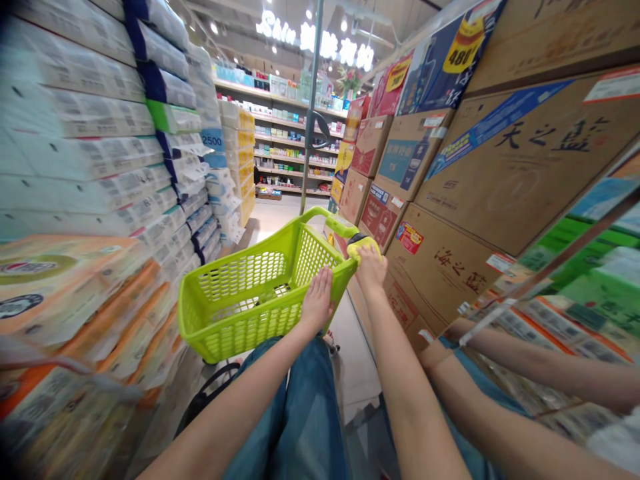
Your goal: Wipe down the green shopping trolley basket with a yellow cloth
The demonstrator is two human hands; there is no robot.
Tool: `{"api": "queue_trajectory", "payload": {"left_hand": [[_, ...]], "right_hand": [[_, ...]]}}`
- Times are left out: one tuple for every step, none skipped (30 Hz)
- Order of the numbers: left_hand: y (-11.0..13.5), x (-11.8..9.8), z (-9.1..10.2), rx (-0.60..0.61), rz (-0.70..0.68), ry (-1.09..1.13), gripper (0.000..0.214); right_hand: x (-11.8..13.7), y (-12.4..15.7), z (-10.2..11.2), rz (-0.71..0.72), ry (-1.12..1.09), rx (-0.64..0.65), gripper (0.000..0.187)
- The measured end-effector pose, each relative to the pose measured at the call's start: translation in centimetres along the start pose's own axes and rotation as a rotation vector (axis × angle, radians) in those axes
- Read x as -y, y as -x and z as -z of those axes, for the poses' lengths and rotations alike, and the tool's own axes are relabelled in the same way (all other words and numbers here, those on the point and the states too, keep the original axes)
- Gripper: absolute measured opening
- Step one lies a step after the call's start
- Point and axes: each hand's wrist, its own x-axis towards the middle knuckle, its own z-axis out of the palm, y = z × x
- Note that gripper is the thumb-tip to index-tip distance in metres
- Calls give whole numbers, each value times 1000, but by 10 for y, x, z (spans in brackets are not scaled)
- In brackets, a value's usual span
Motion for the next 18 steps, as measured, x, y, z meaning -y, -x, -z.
{"api": "queue_trajectory", "payload": {"left_hand": [[0,0,1,1,5,-2,91],[0,0,1,1,9,-5,92],[0,-1,1,0,10,-7,92],[0,-1,0,0,11,-9,92],[0,-1,-1,0,11,-11,92],[0,-1,-1,2,11,-13,91],[0,-1,-2,4,13,-15,89],[0,-1,-2,5,15,-18,86],[0,-1,-3,7,16,-20,83],[0,0,-3,7,16,-20,81],[1,0,-2,8,11,-18,80],[1,0,-1,9,3,-14,81],[1,1,0,9,-5,-8,83],[1,1,1,6,-11,-1,85],[1,1,2,3,-15,8,88],[1,1,2,-2,-15,15,90],[1,0,3,-7,-12,21,92],[1,0,3,-11,-4,23,93]], "right_hand": [[-9,-14,6,-47,11,-1,50],[-14,-23,11,-88,22,1,50],[-15,-27,13,-116,31,7,50],[-11,-25,12,-125,37,10,50],[-3,-18,8,-127,41,16,50],[8,-6,2,-113,45,20,50],[20,8,-4,-85,47,24,49],[32,23,-9,-48,46,27,49],[42,35,-13,-5,43,31,49],[47,43,-15,35,38,36,47],[48,45,-14,62,34,38,45],[45,40,-10,67,33,35,41],[37,30,-5,47,34,29,37],[27,16,2,12,40,20,36],[15,0,8,-30,47,9,36],[5,-15,14,-72,55,0,36],[-3,-27,17,-101,60,-5,36],[-7,-34,18,-116,62,-4,38]]}}
